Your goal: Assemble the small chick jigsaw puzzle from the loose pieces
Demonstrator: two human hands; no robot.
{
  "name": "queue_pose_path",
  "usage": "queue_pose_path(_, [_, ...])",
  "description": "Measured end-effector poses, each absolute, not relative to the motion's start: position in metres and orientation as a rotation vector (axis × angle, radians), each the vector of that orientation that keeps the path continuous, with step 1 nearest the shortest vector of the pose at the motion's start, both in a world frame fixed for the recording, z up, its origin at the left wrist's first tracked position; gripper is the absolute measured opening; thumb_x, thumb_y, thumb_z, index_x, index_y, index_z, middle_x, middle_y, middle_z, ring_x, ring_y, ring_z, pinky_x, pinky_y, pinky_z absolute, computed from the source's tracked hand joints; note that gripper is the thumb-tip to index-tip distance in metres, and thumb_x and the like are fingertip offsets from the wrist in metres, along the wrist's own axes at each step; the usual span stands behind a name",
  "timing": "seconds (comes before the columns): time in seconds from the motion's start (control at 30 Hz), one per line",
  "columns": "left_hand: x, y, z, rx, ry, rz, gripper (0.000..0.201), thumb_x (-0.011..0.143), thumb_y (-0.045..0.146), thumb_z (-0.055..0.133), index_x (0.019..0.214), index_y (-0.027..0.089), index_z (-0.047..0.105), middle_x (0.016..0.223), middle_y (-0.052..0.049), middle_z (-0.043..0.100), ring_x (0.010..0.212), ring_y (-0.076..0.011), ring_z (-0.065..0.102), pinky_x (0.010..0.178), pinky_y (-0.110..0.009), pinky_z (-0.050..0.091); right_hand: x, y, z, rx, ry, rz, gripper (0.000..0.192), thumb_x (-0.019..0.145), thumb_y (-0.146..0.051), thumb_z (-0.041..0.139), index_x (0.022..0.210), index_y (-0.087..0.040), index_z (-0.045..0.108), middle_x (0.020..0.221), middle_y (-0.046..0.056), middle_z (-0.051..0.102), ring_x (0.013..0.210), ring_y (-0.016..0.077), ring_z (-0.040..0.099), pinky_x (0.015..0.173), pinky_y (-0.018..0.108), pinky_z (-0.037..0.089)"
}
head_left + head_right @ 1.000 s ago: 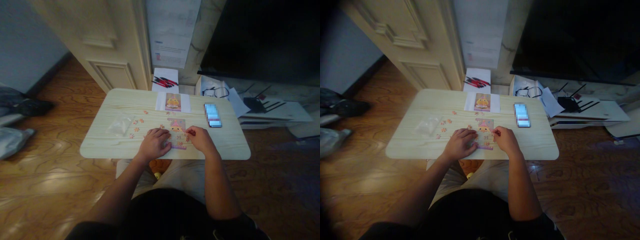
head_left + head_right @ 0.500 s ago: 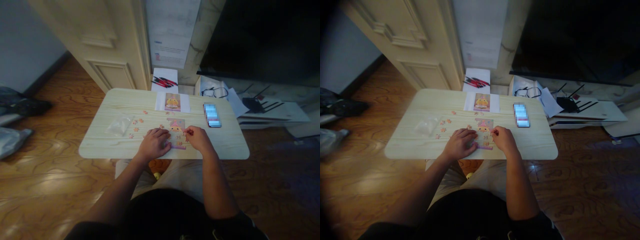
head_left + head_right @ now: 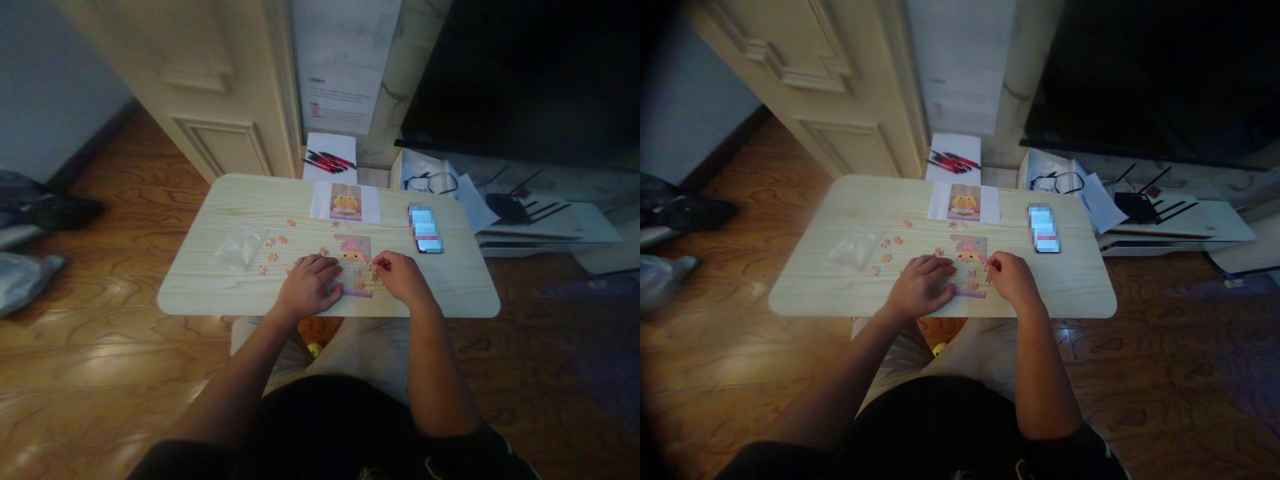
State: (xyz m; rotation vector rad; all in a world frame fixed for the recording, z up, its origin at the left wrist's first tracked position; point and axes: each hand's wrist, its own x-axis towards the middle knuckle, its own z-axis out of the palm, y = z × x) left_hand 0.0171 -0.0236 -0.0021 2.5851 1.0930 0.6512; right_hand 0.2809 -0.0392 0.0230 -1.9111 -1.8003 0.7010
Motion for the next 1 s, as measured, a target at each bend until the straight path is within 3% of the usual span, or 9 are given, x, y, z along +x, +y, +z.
queue_pose_path(0.23, [0.016, -0.023, -0.004, 2.596, 1.061, 0.661, 0.030, 0.094, 0.040, 0.062, 0.116, 0.025, 0.076, 0.131, -0.007, 0.070, 0.122, -0.0302, 0.061, 0.106, -0.050, 0.048, 0.259, -0.043, 0.024, -1.776, -1.968, 0.630, 0.012, 0.090, -0.017, 0.070, 0.098, -0.022, 0.077, 0.097, 0.005, 0.074, 0.087, 0.0177, 0.068, 0.082, 0.028, 0.050])
queue_pose_path(0.37, [0.017, -0.024, -0.004, 2.595, 1.078, 0.655, 0.033, 0.093, 0.040, 0.063, 0.120, 0.024, 0.074, 0.131, -0.008, 0.070, 0.122, -0.0303, 0.061, 0.106, -0.050, 0.048, 0.255, -0.045, 0.023, -1.822, -2.026, 0.636, 0.005, 0.089, -0.018, 0.073, 0.089, -0.022, 0.076, 0.093, 0.004, 0.069, 0.084, 0.0170, 0.065, 0.079, 0.028, 0.048])
queue_pose_path(0.63, [0.020, -0.024, 0.002, 2.585, 1.117, 0.634, 0.041, 0.092, 0.040, 0.063, 0.130, 0.026, 0.069, 0.138, -0.008, 0.067, 0.129, -0.0324, 0.058, 0.110, -0.052, 0.045, 0.289, -0.045, 0.025, -1.949, -1.985, 0.665, 0.008, 0.085, -0.014, 0.072, 0.084, -0.022, 0.072, 0.091, 0.004, 0.069, 0.084, 0.0175, 0.064, 0.077, 0.028, 0.046])
queue_pose_path(0.83, [0.038, -0.018, 0.011, 2.616, 1.071, 0.575, 0.059, 0.093, 0.050, 0.063, 0.146, 0.026, 0.058, 0.152, -0.007, 0.059, 0.137, -0.0351, 0.052, 0.114, -0.055, 0.040, 0.279, -0.039, 0.035, -1.804, -1.952, 0.710, 0.007, 0.088, -0.015, 0.068, 0.087, -0.022, 0.069, 0.088, 0.001, 0.072, 0.079, 0.0159, 0.064, 0.072, 0.026, 0.044])
queue_pose_path(1.0, [0.045, -0.010, 0.012, 2.646, 1.079, 0.515, 0.059, 0.092, 0.051, 0.064, 0.144, 0.025, 0.061, 0.151, -0.008, 0.060, 0.137, -0.0361, 0.051, 0.116, -0.055, 0.039, 0.271, -0.034, 0.036, -1.728, -1.963, 0.769, 0.009, 0.090, -0.015, 0.064, 0.088, -0.023, 0.068, 0.084, 0.000, 0.074, 0.075, 0.0155, 0.064, 0.068, 0.025, 0.042])
